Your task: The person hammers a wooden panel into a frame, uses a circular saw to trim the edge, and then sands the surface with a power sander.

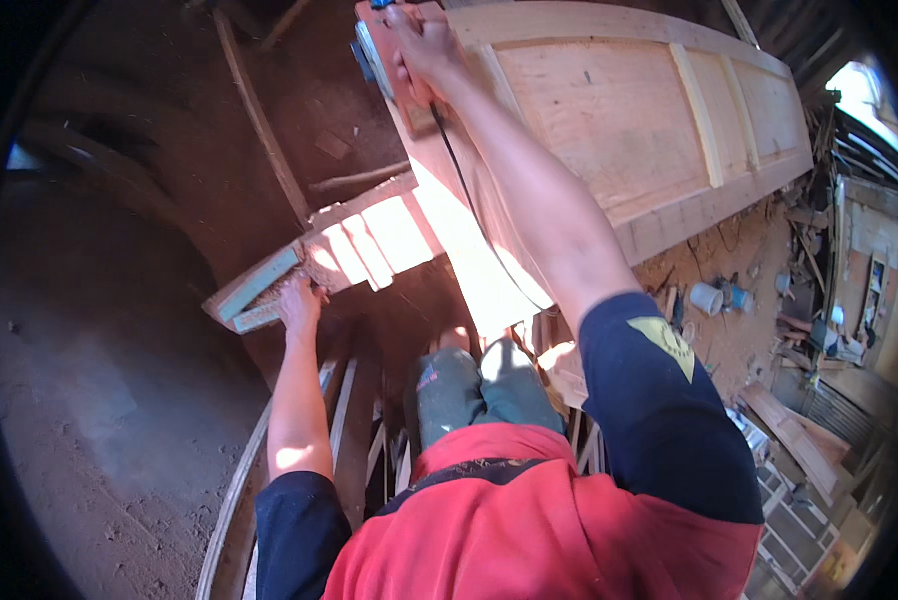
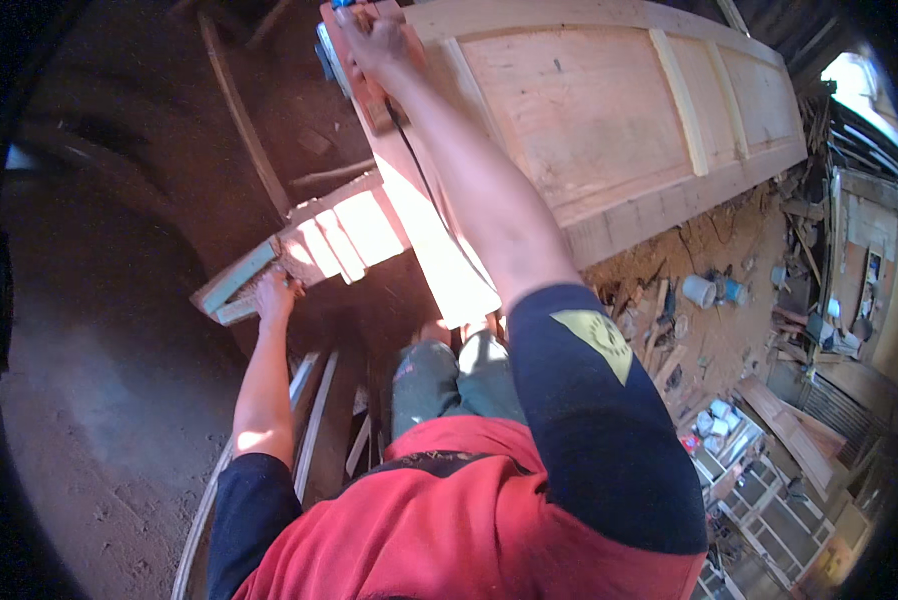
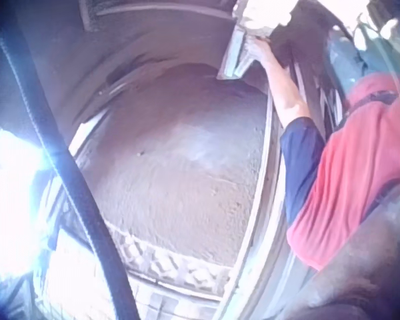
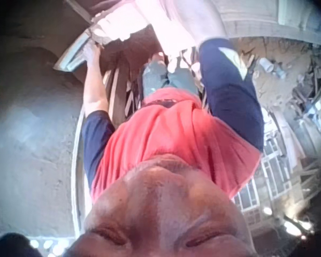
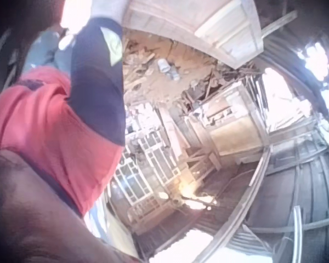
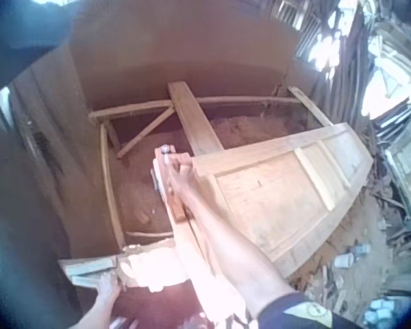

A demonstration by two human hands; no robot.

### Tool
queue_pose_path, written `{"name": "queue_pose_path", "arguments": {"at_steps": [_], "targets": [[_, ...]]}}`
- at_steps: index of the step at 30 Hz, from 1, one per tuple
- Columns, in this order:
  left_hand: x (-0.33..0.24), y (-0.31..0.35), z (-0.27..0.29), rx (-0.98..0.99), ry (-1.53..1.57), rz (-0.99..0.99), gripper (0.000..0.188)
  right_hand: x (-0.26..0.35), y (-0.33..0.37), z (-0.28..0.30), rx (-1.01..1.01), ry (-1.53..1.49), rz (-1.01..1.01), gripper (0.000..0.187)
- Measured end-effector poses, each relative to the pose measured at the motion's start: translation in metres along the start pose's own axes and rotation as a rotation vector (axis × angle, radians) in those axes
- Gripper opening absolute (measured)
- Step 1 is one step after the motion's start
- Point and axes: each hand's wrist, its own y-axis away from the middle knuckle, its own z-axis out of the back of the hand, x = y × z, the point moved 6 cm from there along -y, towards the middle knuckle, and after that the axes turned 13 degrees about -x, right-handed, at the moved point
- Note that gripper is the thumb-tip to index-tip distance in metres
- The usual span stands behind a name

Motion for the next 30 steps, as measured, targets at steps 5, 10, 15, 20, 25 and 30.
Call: {"name": "queue_pose_path", "arguments": {"at_steps": [5, 10, 15, 20, 25, 30], "targets": [[-0.002, 0.002, 0.003, -0.028, 0.012, -0.004, 0.039, -0.059, 0.183, 0.136, 0.092, 0.137, 0.299, 0.038], [-0.01, 0.006, 0.011, -0.041, -0.019, -0.012, 0.04, -0.114, 0.391, 0.252, 0.052, 0.087, -0.129, 0.042], [-0.01, 0.012, 0.006, -0.052, -0.056, 0.002, 0.04, -0.151, 0.471, 0.292, 0.014, 0.03, -0.232, 0.046], [-0.004, 0.01, 0.0, -0.098, -0.091, -0.042, 0.043, -0.145, 0.442, 0.278, 0.023, 0.048, -0.199, 0.047], [-0.004, 0.006, -0.001, -0.077, -0.055, -0.052, 0.042, -0.123, 0.365, 0.239, 0.022, 0.016, -0.162, 0.044], [-0.007, 0.01, 0.007, -0.075, -0.035, -0.011, 0.04, -0.076, 0.261, 0.189, -0.212, -0.028, 0.413, 0.049]]}}
